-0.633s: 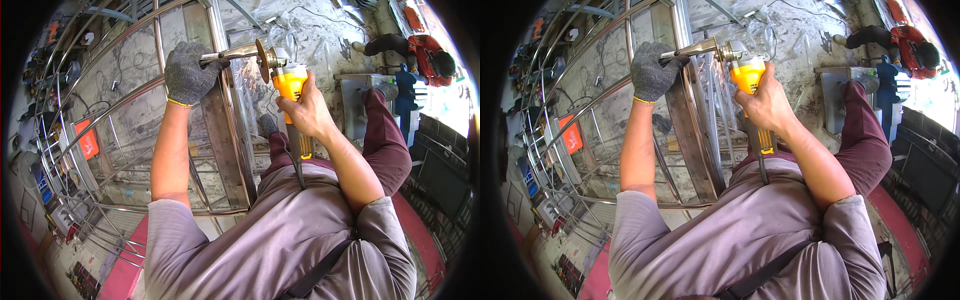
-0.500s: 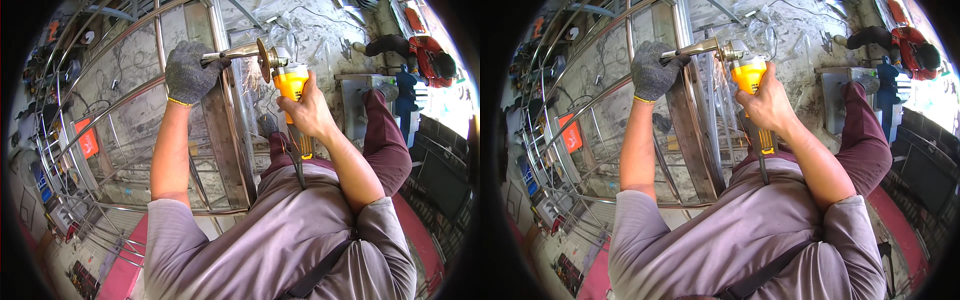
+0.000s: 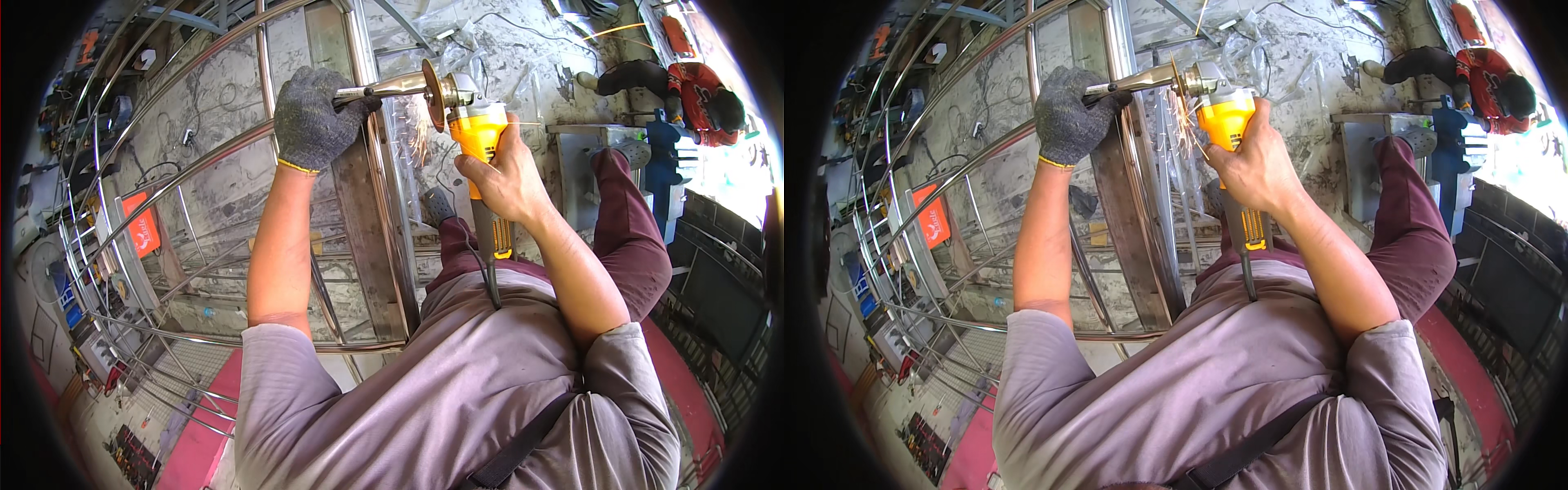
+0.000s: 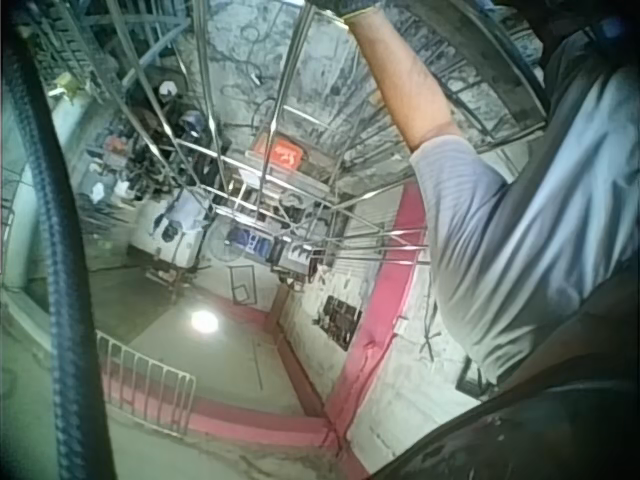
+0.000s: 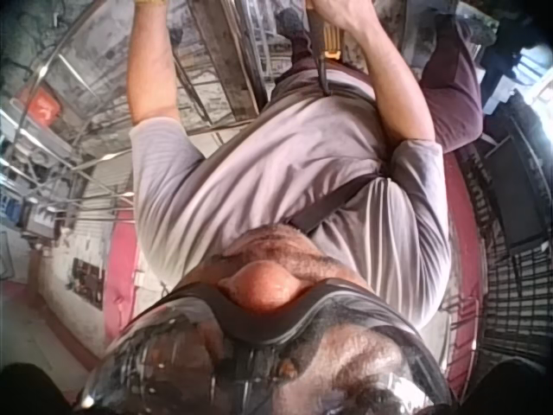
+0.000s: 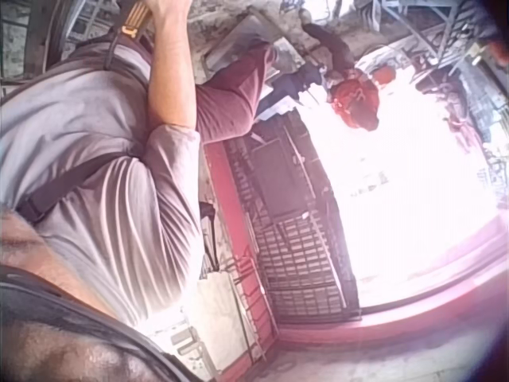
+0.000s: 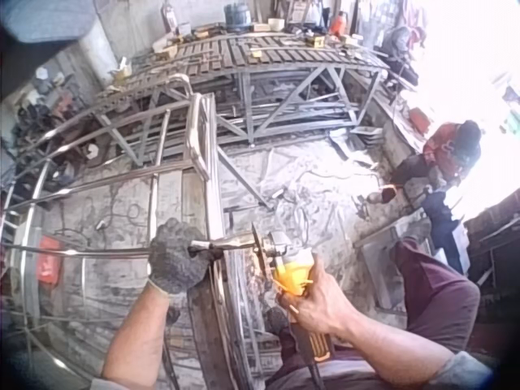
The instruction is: Measuring, marking, and using an angle grinder to cut or trim components of a stainless steel rack/frame.
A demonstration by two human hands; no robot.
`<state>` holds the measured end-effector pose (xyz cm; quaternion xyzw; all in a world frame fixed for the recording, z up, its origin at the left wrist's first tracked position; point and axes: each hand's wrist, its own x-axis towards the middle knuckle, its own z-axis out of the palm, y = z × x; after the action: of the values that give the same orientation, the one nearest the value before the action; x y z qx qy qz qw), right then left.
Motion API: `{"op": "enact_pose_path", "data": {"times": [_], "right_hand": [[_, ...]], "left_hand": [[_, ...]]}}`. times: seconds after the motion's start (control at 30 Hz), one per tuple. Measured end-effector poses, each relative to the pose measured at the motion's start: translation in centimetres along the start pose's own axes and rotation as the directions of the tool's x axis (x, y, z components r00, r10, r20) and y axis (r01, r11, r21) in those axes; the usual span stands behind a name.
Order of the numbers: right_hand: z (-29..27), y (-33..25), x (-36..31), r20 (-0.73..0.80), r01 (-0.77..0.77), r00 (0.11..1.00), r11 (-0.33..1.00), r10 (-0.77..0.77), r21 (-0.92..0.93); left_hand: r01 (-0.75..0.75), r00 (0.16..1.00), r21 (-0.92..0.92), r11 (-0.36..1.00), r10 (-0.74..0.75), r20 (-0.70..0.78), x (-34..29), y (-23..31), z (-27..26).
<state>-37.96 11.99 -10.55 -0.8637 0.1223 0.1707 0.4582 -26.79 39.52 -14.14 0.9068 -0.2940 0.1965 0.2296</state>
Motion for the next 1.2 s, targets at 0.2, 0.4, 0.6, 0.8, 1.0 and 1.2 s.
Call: {"op": "enact_pose_path", "data": {"times": [0.2, 0.4, 0.6, 0.8, 1.0, 1.2], "right_hand": [[0.2, 0.3, 0.3, -0.021, 0.017, 1.000, 1.000, -0.018, -0.018], [0.4, 0.2, -0.2, -0.004, 0.018, 1.000, 1.000, -0.018, 0.005], [0.8, 0.7, -1.1, 0.012, -0.032, 0.999, 0.999, 0.031, 0.014], [-0.7, 1.8, -2.4, 0.026, -0.076, 0.997, 0.997, 0.076, -0.008], [-5.8, 4.6, -1.2, -0.158, -0.087, 0.975, 0.928, 0.154, 0.363], [-12.6, 6.6, -4.7, -0.205, -0.098, 0.948, 0.837, 0.243, 0.539]], "left_hand": [[-0.012, 1.000, -0.002, 1.000, 0.012, -0.021, -0.2, -0.3, 0.3], [0.006, 1.000, 0.015, 1.000, -0.007, 0.015, -0.1, -0.1, 0.1], [-0.007, 1.000, 0.029, 1.000, 0.007, 0.007, 0.3, -0.1, 0.0], [0.013, 1.000, 0.035, 0.999, -0.014, 0.026, 0.1, 0.1, -0.1], [0.022, 0.996, 0.046, 0.999, -0.026, 0.084, -0.2, -0.1, -0.6], [-0.029, 0.973, 0.149, 0.988, -0.006, 0.230, -2.5, -0.2, -2.2]]}}
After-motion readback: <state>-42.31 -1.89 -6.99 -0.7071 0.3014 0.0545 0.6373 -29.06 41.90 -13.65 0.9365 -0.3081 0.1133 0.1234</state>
